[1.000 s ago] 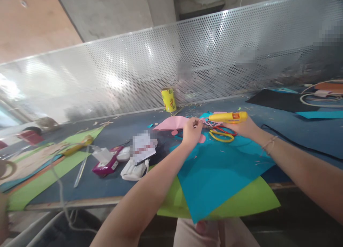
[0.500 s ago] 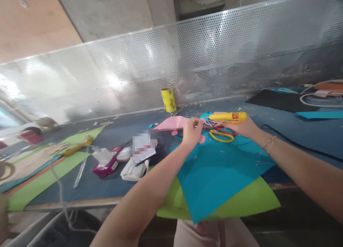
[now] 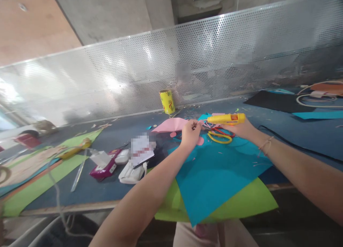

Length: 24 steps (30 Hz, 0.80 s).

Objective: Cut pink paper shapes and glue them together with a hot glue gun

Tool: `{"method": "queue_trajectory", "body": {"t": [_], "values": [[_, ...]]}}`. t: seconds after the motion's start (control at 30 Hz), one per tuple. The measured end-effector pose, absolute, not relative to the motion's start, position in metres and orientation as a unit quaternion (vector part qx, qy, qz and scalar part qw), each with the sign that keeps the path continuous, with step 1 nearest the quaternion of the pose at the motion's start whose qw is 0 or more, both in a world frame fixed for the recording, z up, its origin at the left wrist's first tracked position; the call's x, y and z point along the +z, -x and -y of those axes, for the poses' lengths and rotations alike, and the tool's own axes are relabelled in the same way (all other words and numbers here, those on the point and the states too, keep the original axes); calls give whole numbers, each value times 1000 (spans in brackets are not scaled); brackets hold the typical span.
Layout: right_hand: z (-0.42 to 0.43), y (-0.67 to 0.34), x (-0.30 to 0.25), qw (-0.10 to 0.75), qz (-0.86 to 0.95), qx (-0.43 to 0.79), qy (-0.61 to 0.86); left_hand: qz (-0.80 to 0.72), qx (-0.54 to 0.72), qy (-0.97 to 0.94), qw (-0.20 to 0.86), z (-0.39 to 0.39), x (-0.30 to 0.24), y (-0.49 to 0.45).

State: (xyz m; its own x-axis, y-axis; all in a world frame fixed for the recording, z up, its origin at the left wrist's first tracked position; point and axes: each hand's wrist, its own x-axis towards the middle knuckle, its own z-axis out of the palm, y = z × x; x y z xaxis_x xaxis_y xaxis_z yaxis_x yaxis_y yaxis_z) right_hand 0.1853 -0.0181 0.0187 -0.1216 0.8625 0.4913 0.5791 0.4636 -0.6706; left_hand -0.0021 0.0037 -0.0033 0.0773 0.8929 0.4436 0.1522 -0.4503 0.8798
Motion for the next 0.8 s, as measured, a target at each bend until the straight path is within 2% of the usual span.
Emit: {"method": "queue_trajectory", "body": {"t": [0.8], "values": [[14, -187, 17, 414, 756, 137, 488, -407, 546, -651, 335, -2, -2, 3]]}}
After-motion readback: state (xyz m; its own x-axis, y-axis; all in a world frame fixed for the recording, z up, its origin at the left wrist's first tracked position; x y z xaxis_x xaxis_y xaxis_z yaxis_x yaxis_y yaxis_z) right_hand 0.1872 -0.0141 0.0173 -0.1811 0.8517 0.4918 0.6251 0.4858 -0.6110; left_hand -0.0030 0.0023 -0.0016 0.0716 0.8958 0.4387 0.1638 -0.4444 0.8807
